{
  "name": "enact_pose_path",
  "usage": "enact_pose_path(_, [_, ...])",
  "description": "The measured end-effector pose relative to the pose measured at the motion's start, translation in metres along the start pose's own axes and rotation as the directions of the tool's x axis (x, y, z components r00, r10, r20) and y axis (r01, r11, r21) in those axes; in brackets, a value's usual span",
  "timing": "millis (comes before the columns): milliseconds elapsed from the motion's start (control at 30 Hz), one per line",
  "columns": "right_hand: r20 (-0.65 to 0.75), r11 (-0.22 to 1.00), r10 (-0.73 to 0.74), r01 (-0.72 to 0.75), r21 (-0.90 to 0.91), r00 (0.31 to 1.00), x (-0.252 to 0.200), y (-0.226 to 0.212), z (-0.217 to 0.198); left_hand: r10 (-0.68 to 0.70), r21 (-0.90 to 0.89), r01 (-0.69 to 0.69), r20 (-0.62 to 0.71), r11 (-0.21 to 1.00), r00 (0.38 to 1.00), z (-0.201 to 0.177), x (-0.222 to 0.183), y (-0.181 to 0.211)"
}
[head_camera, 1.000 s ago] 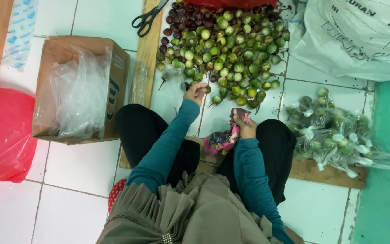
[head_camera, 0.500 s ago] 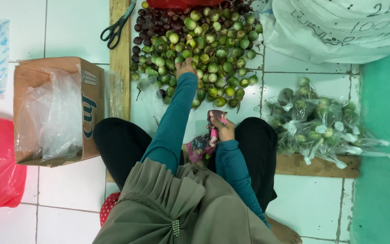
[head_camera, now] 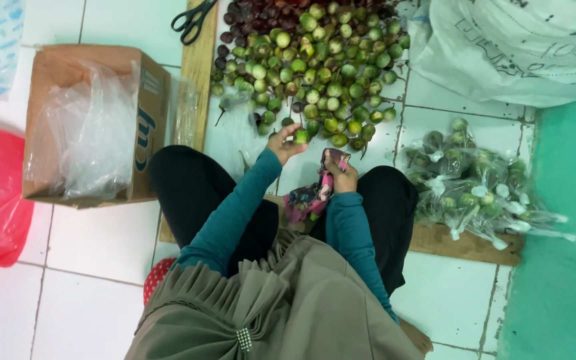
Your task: Bagging small green fruits into plastic bags while sitting on the floor
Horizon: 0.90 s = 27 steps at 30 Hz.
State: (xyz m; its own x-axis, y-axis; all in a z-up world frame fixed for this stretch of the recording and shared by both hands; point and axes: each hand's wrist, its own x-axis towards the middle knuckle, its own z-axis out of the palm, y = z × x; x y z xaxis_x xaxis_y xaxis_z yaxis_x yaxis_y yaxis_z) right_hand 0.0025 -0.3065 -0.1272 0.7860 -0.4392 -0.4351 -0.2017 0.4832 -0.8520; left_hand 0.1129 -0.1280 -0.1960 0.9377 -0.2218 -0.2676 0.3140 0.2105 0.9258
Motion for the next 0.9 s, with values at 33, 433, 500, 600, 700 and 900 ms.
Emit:
enact_pose_path(33, [0.008,0.998,-0.024,0.024,-0.061,1.0,0.003,0.003,-0.003,-0.042,-0.066,0.043,0.023,0.997,0.999,-0.001,-0.026,0.01])
enact_pose_path(433, [0.536,0.413,-0.595,0.8,-0.435,0.598,-0.036,0.036,0.007,-0.201,-0.137,0.212,0.091,0.968,0.975,-0.049,-0.128,-0.047])
enact_pose_path(500, [0.643,0.219,-0.577,0.854,-0.473,0.504,-0.051,0.042,0.016,-0.215,-0.095,0.228,0.13,0.969,0.968,-0.047,-0.121,-0.055])
enact_pose_path(600, [0.557,0.331,-0.238,0.605,-0.724,0.796,-0.071,0.05,0.023,-0.27,-0.115,0.285,0.127,0.952,0.954,-0.045,-0.121,-0.067])
enact_pose_path(700, [0.484,0.237,-0.085,0.489,-0.839,0.871,-0.053,0.064,0.012,-0.256,-0.118,0.271,0.129,0.955,0.958,-0.046,-0.12,-0.068])
enact_pose_path(900, [0.147,0.428,-0.268,0.254,-0.867,0.952,-0.058,0.035,0.026,-0.192,-0.348,0.229,0.137,0.909,0.972,-0.053,-0.128,-0.035])
